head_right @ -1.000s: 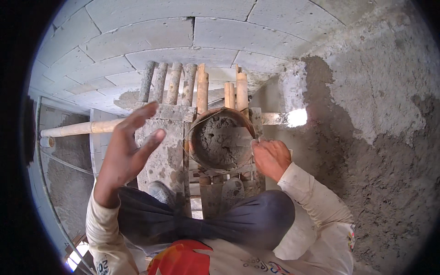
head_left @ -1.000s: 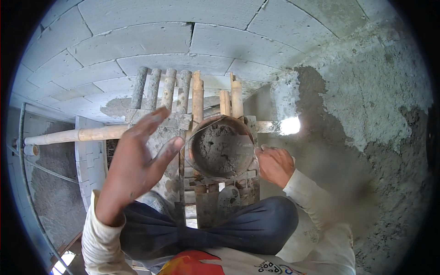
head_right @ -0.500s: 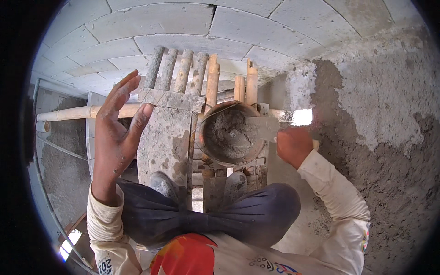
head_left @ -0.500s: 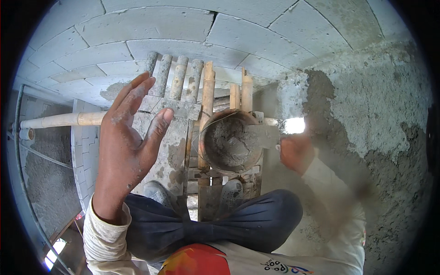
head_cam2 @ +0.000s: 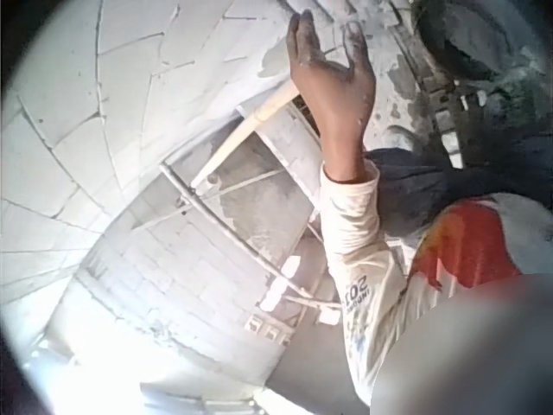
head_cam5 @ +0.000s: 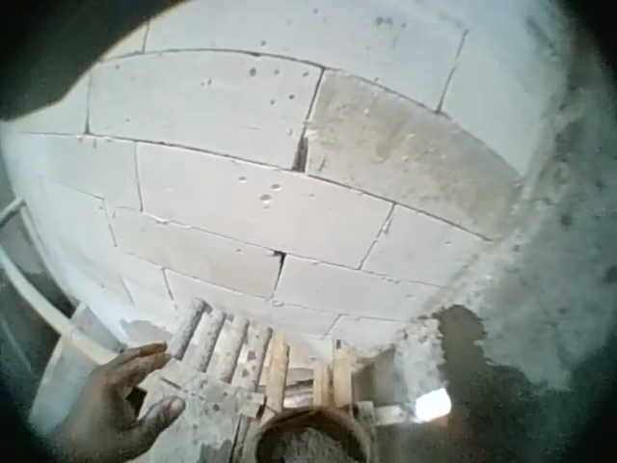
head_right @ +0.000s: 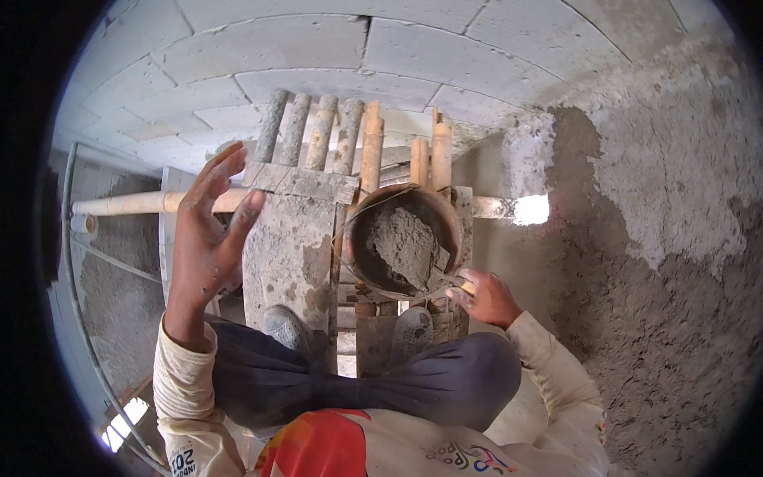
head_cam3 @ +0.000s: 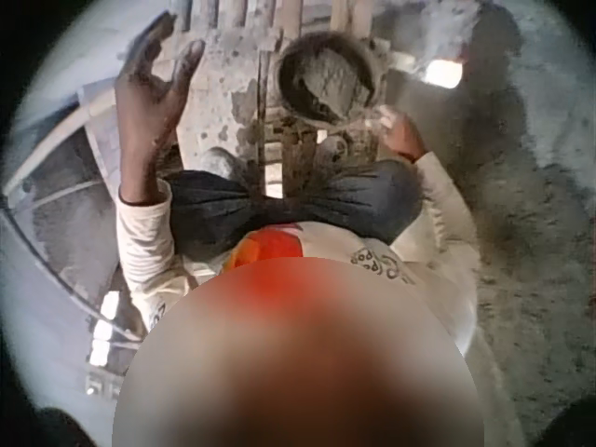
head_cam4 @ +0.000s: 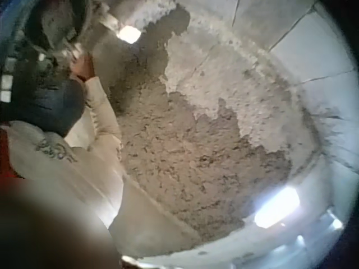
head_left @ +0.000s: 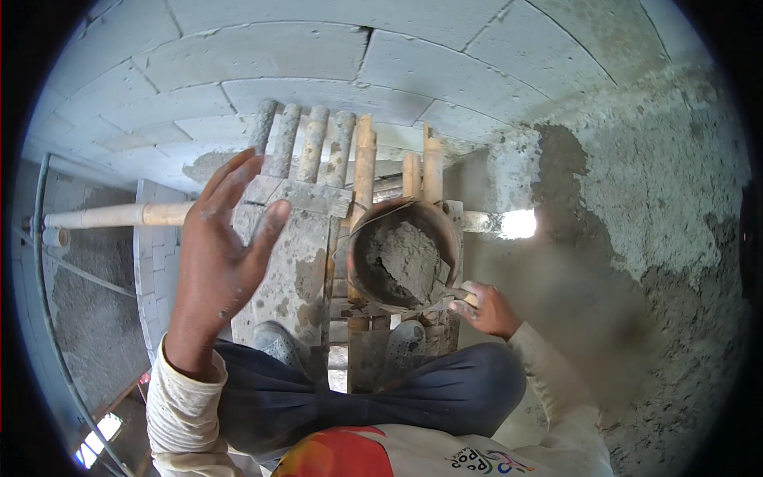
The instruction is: The person applies plaster to a concrete block wall using a trowel.
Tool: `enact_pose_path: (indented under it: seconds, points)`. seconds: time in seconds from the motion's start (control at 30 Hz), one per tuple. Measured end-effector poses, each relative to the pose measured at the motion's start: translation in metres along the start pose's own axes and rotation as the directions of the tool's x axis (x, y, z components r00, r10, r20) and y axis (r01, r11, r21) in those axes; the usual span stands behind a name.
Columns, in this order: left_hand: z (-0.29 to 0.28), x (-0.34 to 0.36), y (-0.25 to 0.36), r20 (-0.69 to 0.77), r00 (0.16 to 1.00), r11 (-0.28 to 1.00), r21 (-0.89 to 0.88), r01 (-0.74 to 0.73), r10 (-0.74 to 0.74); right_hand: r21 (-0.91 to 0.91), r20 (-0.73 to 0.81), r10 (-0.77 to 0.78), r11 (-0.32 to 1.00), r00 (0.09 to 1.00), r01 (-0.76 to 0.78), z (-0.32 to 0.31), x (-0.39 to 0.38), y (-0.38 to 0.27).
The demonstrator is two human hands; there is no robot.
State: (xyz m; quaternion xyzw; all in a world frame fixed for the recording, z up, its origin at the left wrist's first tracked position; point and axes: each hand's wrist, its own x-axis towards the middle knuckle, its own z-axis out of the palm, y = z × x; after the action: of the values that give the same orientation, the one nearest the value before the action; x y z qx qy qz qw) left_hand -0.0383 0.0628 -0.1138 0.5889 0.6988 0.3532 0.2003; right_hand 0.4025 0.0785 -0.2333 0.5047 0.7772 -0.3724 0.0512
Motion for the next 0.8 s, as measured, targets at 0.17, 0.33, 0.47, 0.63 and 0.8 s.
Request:
enact_pose_path:
  seconds: [0.17, 0.33, 0.47, 0.63, 0.8]
  points:
    - [0.017, 0.01, -0.002, -0.011, 1.0, 1.0, -0.004, -0.003, 0.003, 0.072, -0.214, -0.001, 0.997, 0.977, 0.017, 0.012, -0.009, -0.002]
    - [0.025, 0.012, -0.014, 0.048, 0.998, 0.998, 0.057, 0.039, -0.042, -0.064, -0.103, 0.037, 0.997, 0.994, -0.043, -0.001, -0.019, 0.001]
    - [0.029, 0.031, -0.013, 0.005, 0.998, 0.997, -0.025, 0.067, -0.067, -0.124, -0.271, 0.023, 0.991, 0.962, -0.059, -0.028, -0.026, 0.006]
    - [0.027, 0.123, 0.021, -0.151, 0.967, 0.966, 0.189, -0.177, 0.206, -0.116, -0.345, 0.128, 0.977, 0.93, -0.177, -0.049, -0.012, 0.028]
    - [0.01, 0.286, 0.115, -0.316, 0.566, 0.619, 0.612, -0.492, 0.762, -0.099, -0.37, 0.282, 0.935, 0.885, -0.34, -0.07, 0.014, 0.06]
